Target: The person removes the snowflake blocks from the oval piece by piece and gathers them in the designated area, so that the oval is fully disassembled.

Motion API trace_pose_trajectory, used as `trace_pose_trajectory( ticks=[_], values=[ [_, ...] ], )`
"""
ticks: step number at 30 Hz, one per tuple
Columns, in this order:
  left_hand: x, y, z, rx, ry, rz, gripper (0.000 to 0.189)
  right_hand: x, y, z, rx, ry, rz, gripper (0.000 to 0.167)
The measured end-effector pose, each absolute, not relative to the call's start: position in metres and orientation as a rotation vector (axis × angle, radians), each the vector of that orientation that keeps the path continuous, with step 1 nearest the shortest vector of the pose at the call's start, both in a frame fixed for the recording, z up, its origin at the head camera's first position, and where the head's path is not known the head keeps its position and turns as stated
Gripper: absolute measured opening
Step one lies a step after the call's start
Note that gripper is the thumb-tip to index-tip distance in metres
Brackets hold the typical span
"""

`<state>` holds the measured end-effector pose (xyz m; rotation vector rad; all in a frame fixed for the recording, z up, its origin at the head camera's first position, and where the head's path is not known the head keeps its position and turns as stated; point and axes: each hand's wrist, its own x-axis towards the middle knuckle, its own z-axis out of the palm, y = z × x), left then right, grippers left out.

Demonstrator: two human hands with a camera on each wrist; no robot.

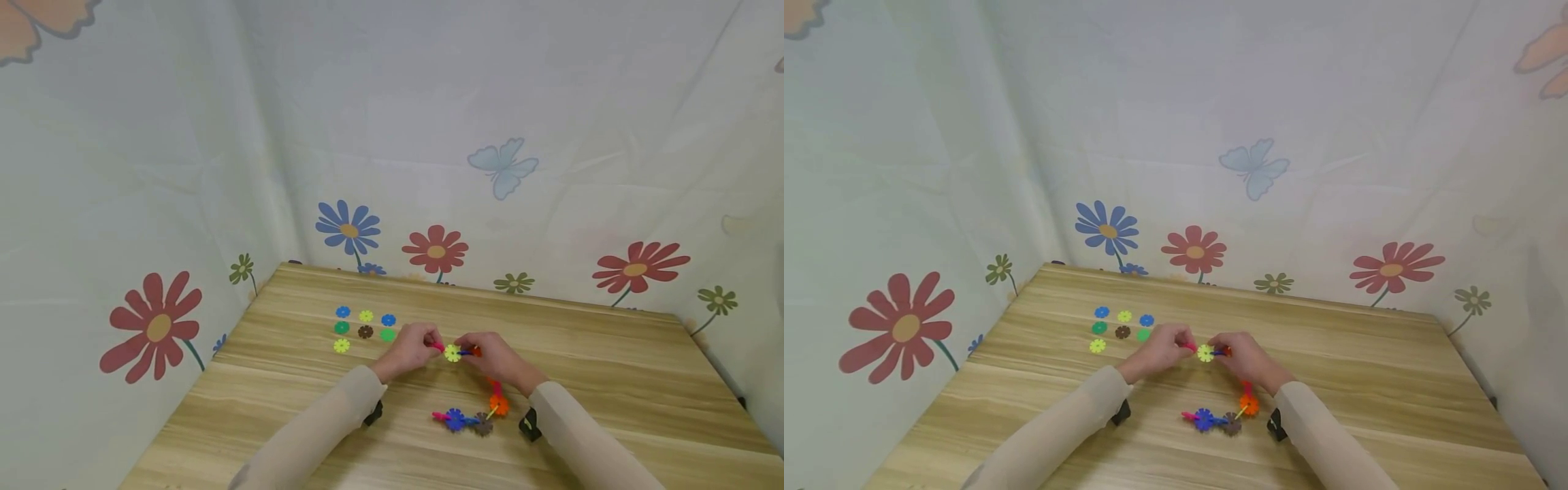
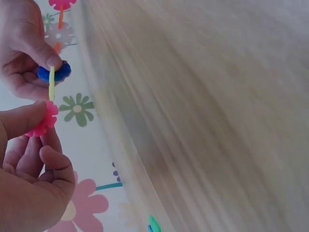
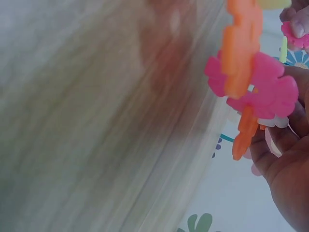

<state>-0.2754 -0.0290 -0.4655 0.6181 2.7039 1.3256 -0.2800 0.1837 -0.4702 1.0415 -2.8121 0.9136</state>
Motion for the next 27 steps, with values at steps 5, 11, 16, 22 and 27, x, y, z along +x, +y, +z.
trace_pose_trajectory(
  ticks=[5,11,16,22,27],
  values=[
    [-0.275,-0.038,-0.465,0.578,2.672,1.36,0.014,-0.279,0.184,-0.468,1.018,-2.835,0.921,0.023],
    [-0.271,-0.052,-0.462,0.576,2.654,1.338,0.011,-0.278,0.185,-0.468,1.007,-2.843,0.901,0.023],
    [-0.271,-0.064,-0.464,0.549,2.655,1.295,0.014,-0.278,0.187,-0.468,1.005,-2.839,0.91,0.023],
    [-0.272,-0.079,-0.465,0.499,2.669,1.222,0.016,-0.279,0.189,-0.471,1.013,-2.832,0.911,0.024],
    [-0.273,-0.093,-0.466,0.483,2.674,1.19,0.017,-0.279,0.189,-0.473,0.988,-2.851,0.928,0.024]
  ],
)
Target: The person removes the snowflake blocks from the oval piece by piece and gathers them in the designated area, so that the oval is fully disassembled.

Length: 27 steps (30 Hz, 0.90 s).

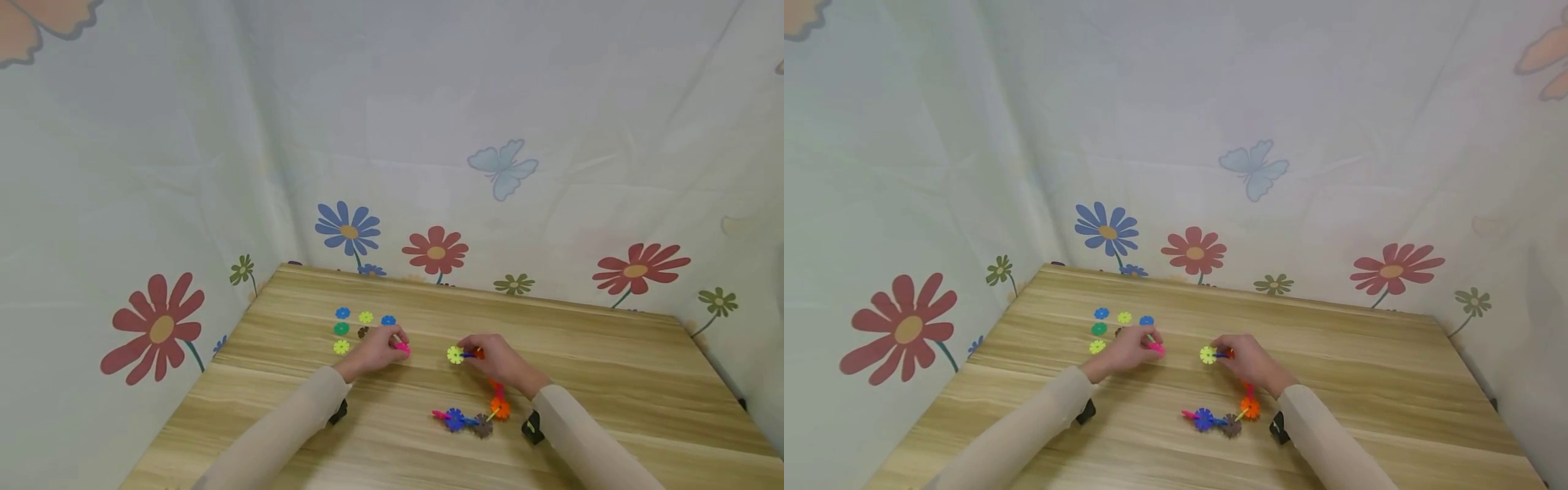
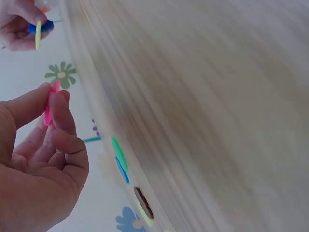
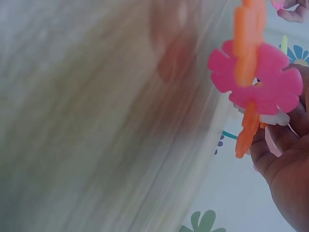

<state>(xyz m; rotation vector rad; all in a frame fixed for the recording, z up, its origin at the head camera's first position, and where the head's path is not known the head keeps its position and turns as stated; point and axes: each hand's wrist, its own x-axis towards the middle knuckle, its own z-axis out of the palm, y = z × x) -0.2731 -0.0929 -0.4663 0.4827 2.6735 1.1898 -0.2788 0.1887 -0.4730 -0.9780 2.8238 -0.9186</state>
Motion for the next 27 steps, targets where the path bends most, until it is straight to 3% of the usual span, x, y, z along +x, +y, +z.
trace_pose_trajectory(
  ticks=[27],
  values=[
    [-0.28,-0.149,-0.477,0.414,2.822,0.971,0.017,-0.28,0.184,-0.476,-1.074,2.817,-0.916,0.021]
  ],
)
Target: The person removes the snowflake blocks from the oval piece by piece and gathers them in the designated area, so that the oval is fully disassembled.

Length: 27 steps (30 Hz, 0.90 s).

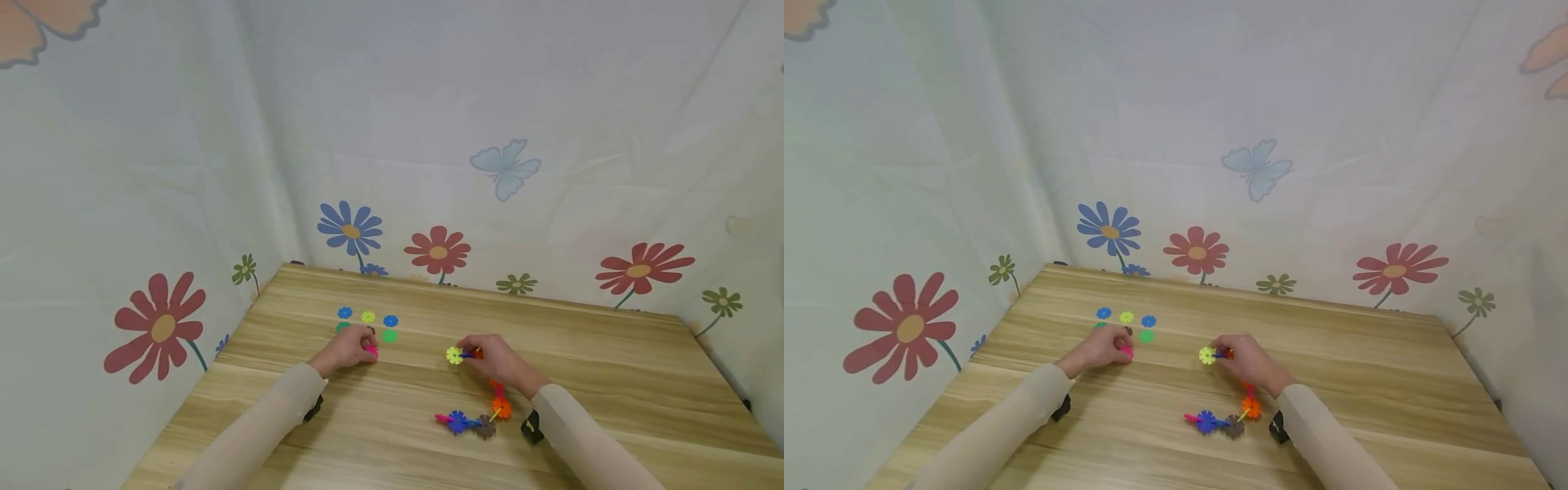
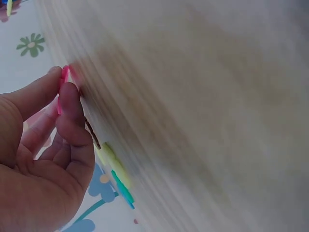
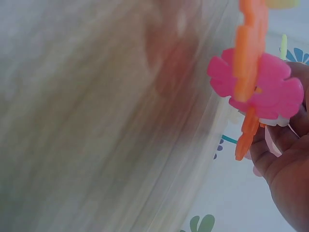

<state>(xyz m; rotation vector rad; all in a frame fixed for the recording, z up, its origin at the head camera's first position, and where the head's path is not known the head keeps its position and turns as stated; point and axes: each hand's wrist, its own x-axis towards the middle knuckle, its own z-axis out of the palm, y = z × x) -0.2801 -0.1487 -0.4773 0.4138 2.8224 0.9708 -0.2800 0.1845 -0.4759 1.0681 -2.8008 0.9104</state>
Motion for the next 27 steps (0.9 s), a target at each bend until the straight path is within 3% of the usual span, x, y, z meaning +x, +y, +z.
trace_pose_trajectory(
  ticks=[27],
  values=[
    [-0.2898,-0.1439,-0.4732,0.411,2.935,0.834,0.014,-0.2779,0.1824,-0.4708,0.995,-2.848,0.897,0.022]
  ],
)
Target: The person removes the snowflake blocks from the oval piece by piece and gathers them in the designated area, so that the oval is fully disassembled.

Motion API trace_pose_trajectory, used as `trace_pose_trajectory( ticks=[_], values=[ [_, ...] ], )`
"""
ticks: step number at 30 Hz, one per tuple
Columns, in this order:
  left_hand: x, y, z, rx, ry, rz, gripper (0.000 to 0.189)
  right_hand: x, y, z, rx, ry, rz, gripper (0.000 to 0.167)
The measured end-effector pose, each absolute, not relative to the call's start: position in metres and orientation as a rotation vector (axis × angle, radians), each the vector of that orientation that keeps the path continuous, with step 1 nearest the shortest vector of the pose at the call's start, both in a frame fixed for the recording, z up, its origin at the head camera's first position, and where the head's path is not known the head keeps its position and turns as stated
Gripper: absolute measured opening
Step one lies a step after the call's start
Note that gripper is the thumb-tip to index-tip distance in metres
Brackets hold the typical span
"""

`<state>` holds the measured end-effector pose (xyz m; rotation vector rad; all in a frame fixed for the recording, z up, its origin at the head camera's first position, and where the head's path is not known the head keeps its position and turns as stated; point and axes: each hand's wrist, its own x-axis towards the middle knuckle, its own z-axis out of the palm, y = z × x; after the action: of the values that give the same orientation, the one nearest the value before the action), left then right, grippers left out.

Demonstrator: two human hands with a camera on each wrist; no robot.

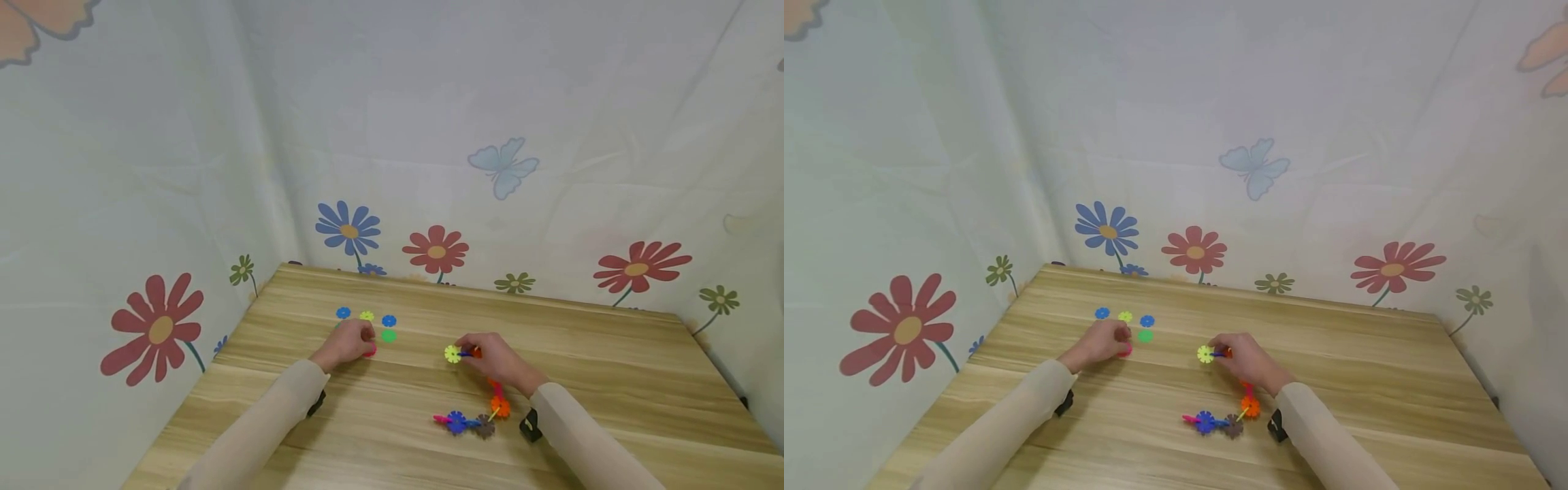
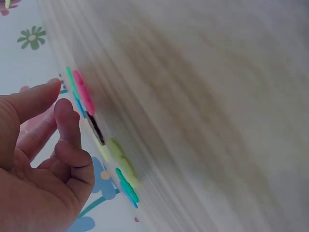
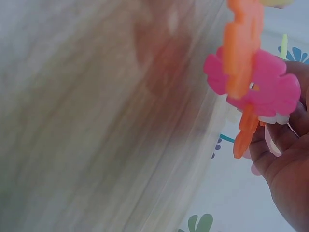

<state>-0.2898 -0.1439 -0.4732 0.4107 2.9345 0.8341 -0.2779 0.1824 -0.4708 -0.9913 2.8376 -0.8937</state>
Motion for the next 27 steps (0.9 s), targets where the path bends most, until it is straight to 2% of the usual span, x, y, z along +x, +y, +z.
trace_pose_trajectory(
  ticks=[27],
  values=[
    [-0.276,-0.08,-0.465,0.502,2.689,1.226,0.006,-0.278,0.181,-0.472,-1.011,2.824,-0.933,0.017]
  ],
)
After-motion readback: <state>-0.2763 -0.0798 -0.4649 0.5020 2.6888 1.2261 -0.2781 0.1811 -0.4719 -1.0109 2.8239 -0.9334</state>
